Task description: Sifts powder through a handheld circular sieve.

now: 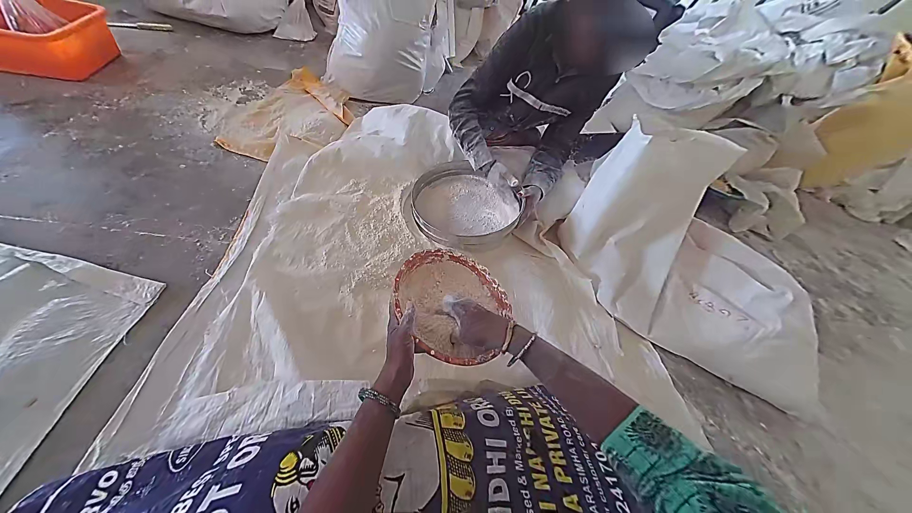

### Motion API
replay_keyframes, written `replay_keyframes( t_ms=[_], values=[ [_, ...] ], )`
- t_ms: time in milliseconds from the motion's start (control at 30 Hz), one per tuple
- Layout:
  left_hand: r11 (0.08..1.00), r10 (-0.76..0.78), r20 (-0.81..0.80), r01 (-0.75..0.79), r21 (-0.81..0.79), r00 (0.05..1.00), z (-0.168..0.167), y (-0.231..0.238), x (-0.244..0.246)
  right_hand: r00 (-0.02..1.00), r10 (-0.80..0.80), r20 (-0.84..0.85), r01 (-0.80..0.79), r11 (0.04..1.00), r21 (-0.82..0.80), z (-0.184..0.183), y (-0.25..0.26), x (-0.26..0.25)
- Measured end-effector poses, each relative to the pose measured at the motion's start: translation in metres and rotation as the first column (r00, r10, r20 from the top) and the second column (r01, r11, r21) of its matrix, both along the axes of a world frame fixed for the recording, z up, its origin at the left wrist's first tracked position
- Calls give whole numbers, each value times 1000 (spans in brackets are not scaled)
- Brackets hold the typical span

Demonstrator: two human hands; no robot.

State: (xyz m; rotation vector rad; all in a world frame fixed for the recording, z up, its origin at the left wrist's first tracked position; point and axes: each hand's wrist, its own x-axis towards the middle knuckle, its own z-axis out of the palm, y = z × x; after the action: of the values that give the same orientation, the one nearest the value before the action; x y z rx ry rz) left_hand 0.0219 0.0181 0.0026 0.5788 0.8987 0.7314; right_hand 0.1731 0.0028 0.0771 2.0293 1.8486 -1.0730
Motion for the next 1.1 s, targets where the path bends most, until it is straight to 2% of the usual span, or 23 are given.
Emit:
replay_keyframes(
  t_ms=[67,133,200,267,333,467,567,633,700,800,900,1000,1100],
  values=[
    [1000,-5,-13,5,-12,1000,2,-2,3,999,-18,36,12,990,141,-8,8,-1],
    [1000,-23,0,23,1,1000,4,-5,1,992,-121,41,105,954,279,-10,17,10],
    [999,-34,18,34,23,999,5,-5,-1,967,-241,-78,253,927,276,-6,28,23],
    [999,-34,32,33,42,999,3,-4,1,938,-269,-216,315,925,214,-12,33,29],
    [996,-46,34,43,82,998,2,-3,1,938,-196,-286,261,943,208,-17,28,15],
    [992,-36,2,35,125,999,-2,-4,0,990,13,-138,-2,997,76,-11,-3,-23],
    [995,-28,-28,30,93,999,-4,-5,2,994,84,-66,-71,983,168,-13,-20,-3],
    [998,-17,-25,19,68,1000,-3,-3,4,998,-59,-35,67,951,303,-10,-19,18],
    [999,-6,-12,7,50,1000,0,-3,4,971,-212,-108,238,860,451,-4,-14,35],
    [998,-8,18,7,59,1000,-1,-5,3,946,-298,-126,323,878,354,-5,11,50],
    [998,-13,49,10,65,999,-4,-6,4,946,-264,-189,311,903,297,-25,28,34],
    [999,-18,65,15,40,998,-4,-4,3,972,-128,-195,163,971,173,-24,23,-8],
    [999,-14,39,13,35,999,-6,-4,1,983,78,-164,-64,994,90,-15,0,-13]
  ],
)
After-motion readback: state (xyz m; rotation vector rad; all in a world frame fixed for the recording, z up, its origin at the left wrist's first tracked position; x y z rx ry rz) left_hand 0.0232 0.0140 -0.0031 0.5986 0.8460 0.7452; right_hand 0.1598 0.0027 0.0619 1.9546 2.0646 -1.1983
